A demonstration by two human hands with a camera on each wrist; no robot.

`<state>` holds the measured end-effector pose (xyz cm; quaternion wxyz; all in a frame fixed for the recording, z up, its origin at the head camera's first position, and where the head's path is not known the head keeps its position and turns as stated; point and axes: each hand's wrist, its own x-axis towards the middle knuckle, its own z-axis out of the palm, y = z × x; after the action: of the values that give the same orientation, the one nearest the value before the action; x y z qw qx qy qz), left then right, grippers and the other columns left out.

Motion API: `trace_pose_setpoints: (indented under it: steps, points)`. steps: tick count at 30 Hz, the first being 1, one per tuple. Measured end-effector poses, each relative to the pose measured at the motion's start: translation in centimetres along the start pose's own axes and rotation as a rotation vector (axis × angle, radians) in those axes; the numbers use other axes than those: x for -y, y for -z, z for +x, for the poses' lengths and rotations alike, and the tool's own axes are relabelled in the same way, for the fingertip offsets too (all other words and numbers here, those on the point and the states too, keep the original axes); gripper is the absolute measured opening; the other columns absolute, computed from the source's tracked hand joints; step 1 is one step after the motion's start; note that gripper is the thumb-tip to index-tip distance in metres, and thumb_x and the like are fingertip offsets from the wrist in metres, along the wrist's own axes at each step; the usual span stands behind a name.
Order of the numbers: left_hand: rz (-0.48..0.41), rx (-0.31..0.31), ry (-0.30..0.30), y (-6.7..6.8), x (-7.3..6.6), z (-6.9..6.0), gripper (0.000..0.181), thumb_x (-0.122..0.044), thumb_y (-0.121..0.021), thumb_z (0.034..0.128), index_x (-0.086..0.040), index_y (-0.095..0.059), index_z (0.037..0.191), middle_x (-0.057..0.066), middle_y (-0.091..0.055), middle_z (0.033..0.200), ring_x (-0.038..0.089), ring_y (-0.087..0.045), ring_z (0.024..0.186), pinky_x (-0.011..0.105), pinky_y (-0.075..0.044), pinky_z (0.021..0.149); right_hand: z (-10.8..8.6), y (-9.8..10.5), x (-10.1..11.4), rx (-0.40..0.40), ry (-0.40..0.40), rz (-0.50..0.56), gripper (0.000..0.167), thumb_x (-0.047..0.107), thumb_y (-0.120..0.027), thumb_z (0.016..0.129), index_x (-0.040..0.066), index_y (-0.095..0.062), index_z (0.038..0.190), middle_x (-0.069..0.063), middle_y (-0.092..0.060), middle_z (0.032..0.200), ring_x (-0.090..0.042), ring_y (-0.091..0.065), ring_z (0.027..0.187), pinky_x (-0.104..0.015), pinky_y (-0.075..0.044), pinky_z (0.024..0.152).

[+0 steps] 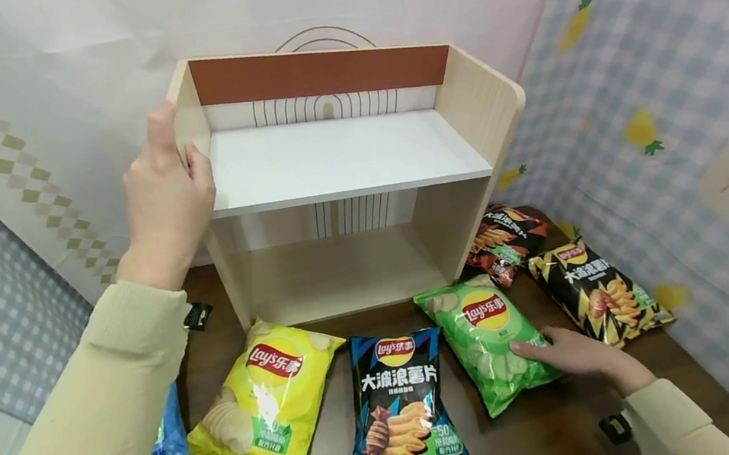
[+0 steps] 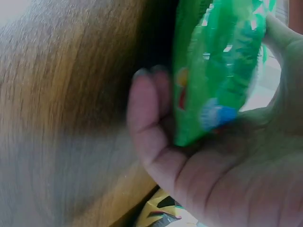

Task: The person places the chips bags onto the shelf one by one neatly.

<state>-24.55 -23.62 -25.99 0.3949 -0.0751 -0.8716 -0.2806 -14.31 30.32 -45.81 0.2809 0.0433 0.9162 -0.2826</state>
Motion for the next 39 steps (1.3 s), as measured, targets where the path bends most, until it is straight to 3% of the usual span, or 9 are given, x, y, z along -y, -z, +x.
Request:
trace_pose_setpoints:
  steps: [5, 9, 15, 21, 29, 36, 39]
  points:
    - [0.020, 0.059, 0.046, 0.5, -0.1, 0.1, 0.043, -0.025, -0.035, 0.1004, -0.023, -0.029, 0.143, 0.027, -0.057, 0.095, 0.044, -0.046, 0.064, 0.055, -0.039, 0.058, 0.1, -0.1, 0.2, 0.066, 0.004, 0.218, 0.082, 0.054, -0.053, 0.094, -0.010, -0.035, 0.141, -0.017, -0.057, 0.123, -0.028, -0.060, 0.104, -0.046, -0.052, 0.078]
    - [0.031, 0.091, 0.072, 0.7, -0.2, 0.3, 0.045, -0.027, -0.034, 0.1004, -0.024, -0.028, 0.145, 0.023, -0.054, 0.090, 0.042, -0.045, 0.064, 0.052, -0.038, 0.058, 0.2, 0.1, 0.1, 0.087, 0.023, 0.310, 0.078, 0.050, -0.054, 0.095, -0.007, -0.033, 0.145, -0.016, -0.057, 0.122, -0.025, -0.060, 0.096, -0.044, -0.052, 0.070]
    - [0.007, 0.087, 0.046, 0.3, -0.5, 0.9, 0.045, -0.025, -0.035, 0.1005, -0.022, -0.029, 0.145, 0.024, -0.051, 0.086, 0.042, -0.044, 0.064, 0.054, -0.038, 0.059, 0.4, 0.6, -0.6, 0.186, 0.081, 0.417, 0.060, 0.047, -0.047, 0.099, -0.003, -0.047, 0.133, -0.012, -0.063, 0.091, -0.016, -0.050, 0.064, -0.030, -0.045, 0.055]
    - [0.000, 0.095, 0.052, 0.3, -0.3, 1.5, 0.044, -0.024, -0.035, 0.1004, -0.023, -0.028, 0.144, 0.028, -0.054, 0.092, 0.046, -0.048, 0.067, 0.056, -0.040, 0.061, 0.8, 0.7, -0.5, 0.234, 0.096, 0.527, 0.054, 0.042, -0.047, 0.101, -0.002, -0.047, 0.132, -0.010, -0.065, 0.094, -0.015, -0.052, 0.069, -0.026, -0.043, 0.056]
    - [0.018, 0.105, 0.064, 0.2, 0.0, 1.7, 0.043, -0.025, -0.034, 0.1004, -0.023, -0.028, 0.143, 0.028, -0.054, 0.094, 0.047, -0.049, 0.068, 0.056, -0.041, 0.061, 0.8, 0.2, 0.1, 0.127, 0.102, 0.535, 0.067, 0.044, -0.049, 0.099, -0.005, -0.034, 0.142, -0.013, -0.066, 0.101, -0.026, -0.063, 0.087, -0.046, -0.052, 0.076]
    - [0.015, 0.096, 0.048, 0.1, -0.1, 1.7, 0.043, -0.024, -0.034, 0.1003, -0.022, -0.028, 0.143, 0.029, -0.055, 0.095, 0.047, -0.049, 0.067, 0.057, -0.041, 0.061, -0.1, 0.2, 0.7, 0.056, 0.115, 0.477, 0.071, 0.044, -0.053, 0.097, -0.005, -0.031, 0.144, -0.015, -0.066, 0.099, -0.030, -0.064, 0.087, -0.049, -0.052, 0.077]
    - [0.014, 0.087, 0.041, 0.1, -0.2, 1.7, 0.043, -0.023, -0.035, 0.1003, -0.021, -0.028, 0.143, 0.028, -0.055, 0.093, 0.047, -0.048, 0.067, 0.057, -0.040, 0.061, -0.5, 0.4, 1.2, 0.002, 0.136, 0.414, 0.072, 0.044, -0.057, 0.096, -0.004, -0.033, 0.144, -0.014, -0.068, 0.099, -0.030, -0.065, 0.088, -0.045, -0.052, 0.077]
